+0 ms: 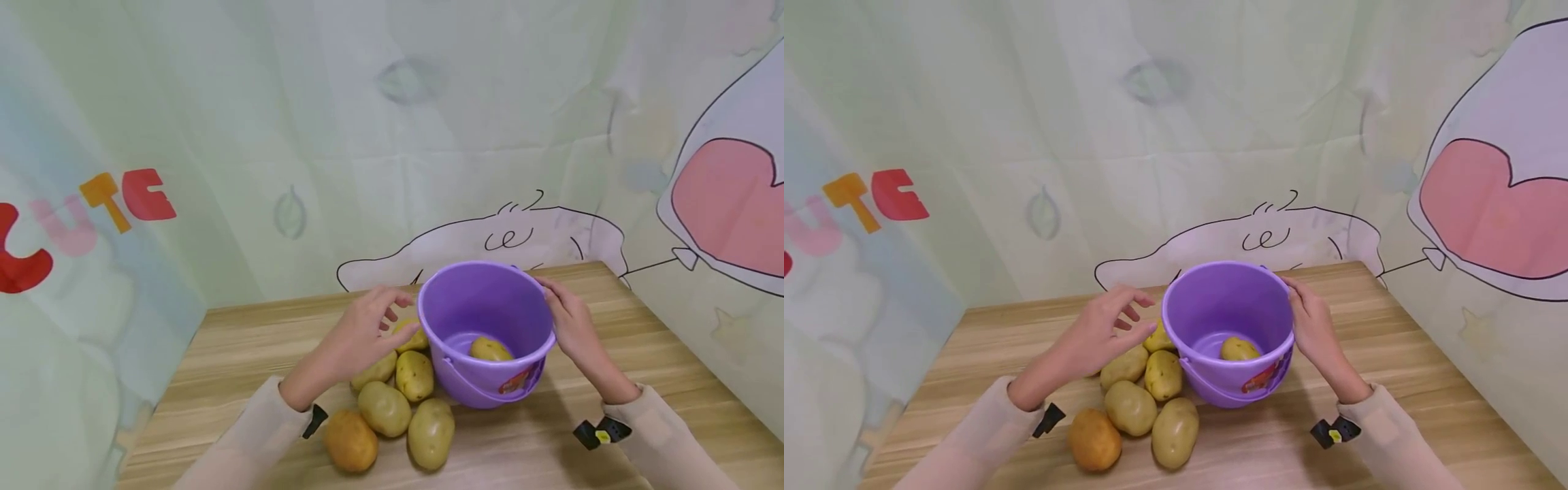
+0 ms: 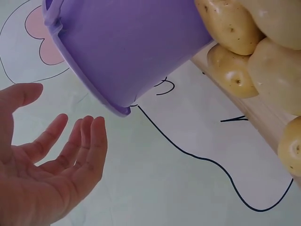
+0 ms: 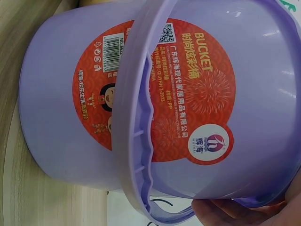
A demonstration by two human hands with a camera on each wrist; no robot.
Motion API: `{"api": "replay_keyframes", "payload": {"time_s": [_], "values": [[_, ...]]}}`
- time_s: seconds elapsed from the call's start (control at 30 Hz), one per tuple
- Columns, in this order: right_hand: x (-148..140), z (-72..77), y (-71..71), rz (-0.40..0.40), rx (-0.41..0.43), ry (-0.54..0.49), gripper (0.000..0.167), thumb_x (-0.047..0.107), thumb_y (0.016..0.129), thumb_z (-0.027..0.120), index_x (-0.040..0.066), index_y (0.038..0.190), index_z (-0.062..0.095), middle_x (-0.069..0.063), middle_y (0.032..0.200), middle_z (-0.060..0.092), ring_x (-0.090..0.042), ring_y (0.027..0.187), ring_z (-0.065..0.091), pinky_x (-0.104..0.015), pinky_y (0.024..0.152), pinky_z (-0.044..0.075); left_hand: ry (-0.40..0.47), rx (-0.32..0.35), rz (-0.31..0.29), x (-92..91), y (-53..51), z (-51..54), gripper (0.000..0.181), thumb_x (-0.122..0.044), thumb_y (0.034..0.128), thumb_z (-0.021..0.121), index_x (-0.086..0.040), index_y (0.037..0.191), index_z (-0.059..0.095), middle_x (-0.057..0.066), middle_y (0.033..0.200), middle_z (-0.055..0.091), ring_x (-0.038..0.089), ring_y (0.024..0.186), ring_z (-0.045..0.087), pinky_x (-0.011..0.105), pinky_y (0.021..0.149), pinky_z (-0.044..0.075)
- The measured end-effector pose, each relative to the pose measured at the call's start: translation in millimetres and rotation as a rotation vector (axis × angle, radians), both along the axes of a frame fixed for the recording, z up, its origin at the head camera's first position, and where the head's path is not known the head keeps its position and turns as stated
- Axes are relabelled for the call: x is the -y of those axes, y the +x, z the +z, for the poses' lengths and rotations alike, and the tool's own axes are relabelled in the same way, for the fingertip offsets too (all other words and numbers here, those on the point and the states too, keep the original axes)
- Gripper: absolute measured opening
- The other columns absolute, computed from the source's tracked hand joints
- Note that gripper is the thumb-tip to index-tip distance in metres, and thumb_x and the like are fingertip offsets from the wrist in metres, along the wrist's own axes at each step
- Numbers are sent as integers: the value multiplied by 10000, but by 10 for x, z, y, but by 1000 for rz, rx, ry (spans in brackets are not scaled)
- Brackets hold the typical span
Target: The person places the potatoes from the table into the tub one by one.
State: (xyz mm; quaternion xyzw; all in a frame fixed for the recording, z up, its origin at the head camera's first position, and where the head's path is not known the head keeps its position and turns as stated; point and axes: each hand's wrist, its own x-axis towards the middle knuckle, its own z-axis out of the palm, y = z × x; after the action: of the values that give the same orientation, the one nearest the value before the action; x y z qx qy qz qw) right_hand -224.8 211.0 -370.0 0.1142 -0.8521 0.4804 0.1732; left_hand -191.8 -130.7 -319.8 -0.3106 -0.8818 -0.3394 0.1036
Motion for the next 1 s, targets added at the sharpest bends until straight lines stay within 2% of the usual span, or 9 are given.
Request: {"api": "replay_keyframes", "payload": {"time_s": [0.17, 0.5, 0.63, 0.83, 1.0], "values": [[-4, -28, 2, 2, -2, -3, 410, 139, 1093, 345, -124, 1364, 506, -314, 1324, 553, -433, 1192, 539, -159, 893, 391, -22, 6, 13, 65, 95, -47, 332, -282, 960, 677, -74, 1211, 613, 56, 1174, 601, 225, 940, 621, 325, 762, 573], [-1, -18, 11, 7, -5, 0, 433, 175, 1095, 342, -118, 1370, 502, -305, 1325, 558, -419, 1178, 547, -121, 868, 383, -50, -36, 41, 260, 197, -177, 330, -267, 933, 710, -104, 1206, 622, 14, 1154, 610, 164, 939, 624, 295, 767, 558], [-1, -6, 12, 8, -3, -13, 427, 165, 1093, 344, -118, 1371, 501, -306, 1330, 554, -416, 1185, 539, -123, 875, 382, -63, -54, 45, 333, 263, -211, 338, -263, 919, 723, -97, 1198, 632, 17, 1152, 625, 171, 934, 627, 339, 755, 564], [-10, -17, 13, 2, -12, -17, 416, 149, 1090, 347, -115, 1370, 506, -306, 1316, 564, -412, 1160, 555, -100, 855, 386, -120, -12, 68, 421, 377, -257, 330, -290, 933, 707, -108, 1198, 634, 16, 1146, 611, 186, 968, 613, 324, 740, 559], [-10, -21, 2, 5, -18, -22, 412, 142, 1088, 350, -118, 1366, 509, -311, 1312, 565, -416, 1157, 557, -102, 854, 385, -177, 18, 75, 510, 459, -330, 338, -319, 944, 692, -117, 1206, 625, 8, 1147, 600, 192, 994, 625, 328, 775, 559]]}}
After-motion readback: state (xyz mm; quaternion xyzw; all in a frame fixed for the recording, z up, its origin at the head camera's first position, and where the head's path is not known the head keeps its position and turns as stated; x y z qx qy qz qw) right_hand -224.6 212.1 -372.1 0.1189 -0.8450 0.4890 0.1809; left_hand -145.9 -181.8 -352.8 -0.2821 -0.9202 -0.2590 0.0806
